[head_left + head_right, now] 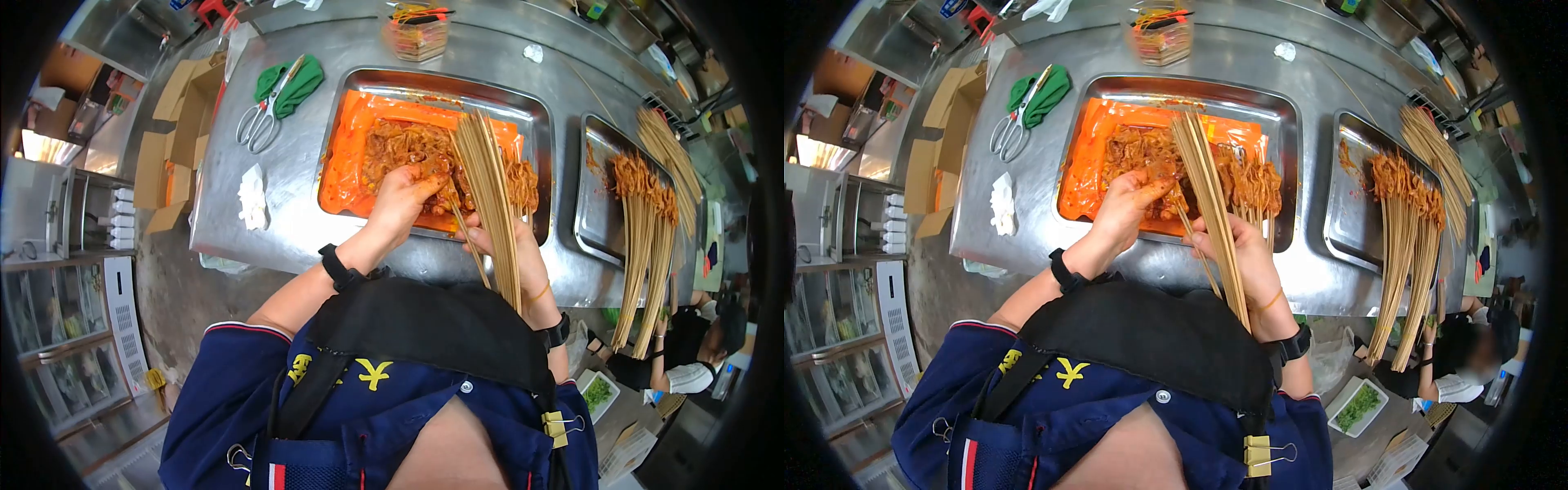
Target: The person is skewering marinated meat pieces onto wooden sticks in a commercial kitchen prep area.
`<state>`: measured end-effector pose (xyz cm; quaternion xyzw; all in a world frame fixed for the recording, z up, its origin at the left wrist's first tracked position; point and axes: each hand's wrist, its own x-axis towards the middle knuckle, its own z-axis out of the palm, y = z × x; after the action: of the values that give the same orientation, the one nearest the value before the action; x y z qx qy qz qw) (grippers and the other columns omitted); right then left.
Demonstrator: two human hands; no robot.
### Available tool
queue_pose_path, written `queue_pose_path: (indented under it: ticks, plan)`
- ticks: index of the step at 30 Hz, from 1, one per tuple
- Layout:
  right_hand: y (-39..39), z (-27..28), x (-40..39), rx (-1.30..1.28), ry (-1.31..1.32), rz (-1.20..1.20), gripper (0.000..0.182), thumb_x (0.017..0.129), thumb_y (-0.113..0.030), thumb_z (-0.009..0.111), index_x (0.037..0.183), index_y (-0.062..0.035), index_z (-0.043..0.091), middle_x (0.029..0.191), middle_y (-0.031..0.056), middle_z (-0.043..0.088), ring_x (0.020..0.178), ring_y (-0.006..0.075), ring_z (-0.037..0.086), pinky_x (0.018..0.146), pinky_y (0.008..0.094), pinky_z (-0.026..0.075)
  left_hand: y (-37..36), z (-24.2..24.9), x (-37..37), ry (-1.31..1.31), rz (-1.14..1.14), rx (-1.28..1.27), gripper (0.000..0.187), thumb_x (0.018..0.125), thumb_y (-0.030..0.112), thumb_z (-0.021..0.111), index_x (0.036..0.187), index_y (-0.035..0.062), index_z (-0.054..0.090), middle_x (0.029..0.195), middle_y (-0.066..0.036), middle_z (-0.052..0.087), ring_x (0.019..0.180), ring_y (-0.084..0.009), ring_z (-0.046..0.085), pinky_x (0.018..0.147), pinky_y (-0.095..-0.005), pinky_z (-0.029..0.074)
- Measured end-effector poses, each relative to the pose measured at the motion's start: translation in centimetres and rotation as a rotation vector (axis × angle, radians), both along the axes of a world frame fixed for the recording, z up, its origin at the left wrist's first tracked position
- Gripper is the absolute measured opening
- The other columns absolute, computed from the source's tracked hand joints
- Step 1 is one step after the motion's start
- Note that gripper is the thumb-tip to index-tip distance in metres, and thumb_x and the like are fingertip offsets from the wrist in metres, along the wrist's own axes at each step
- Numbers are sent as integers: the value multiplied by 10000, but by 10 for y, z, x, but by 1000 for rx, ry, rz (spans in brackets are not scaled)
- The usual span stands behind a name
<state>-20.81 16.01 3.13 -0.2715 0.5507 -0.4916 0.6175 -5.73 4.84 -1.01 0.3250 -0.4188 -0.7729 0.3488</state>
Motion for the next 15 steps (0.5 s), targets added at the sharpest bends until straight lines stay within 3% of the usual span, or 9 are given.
queue_pose_path:
  ticks: [7,10,13,15]
  plan:
    - [2,10,-6,-37,-5,-77,159,804,-105,678,939,-32,636,841,-21,607,786,47,543,714,203,434,-8,1,-7,-84,-65,57,210,854,118,584,1008,-24,600,858,-44,635,718,-95,578,645,-226,465]
    - [4,7,-14,-52,106,-32,209,821,-115,657,1007,-31,614,862,16,622,750,70,570,681,203,462,-8,9,-19,-118,-79,67,179,846,130,598,947,-18,607,781,-44,623,643,-97,562,575,-229,457]
    - [3,23,-14,104,-68,93,268,864,-138,598,1094,-7,562,906,87,638,751,127,617,644,228,506,-11,13,-29,-205,-91,56,157,837,145,610,846,-11,599,700,-48,597,580,-100,536,498,-228,429]
    - [2,19,-13,49,-178,140,296,888,-154,560,1128,15,528,937,135,633,771,172,637,632,251,529,-16,4,-34,-238,-114,-14,137,803,103,611,837,-29,604,684,-56,601,555,-113,538,484,-245,424]
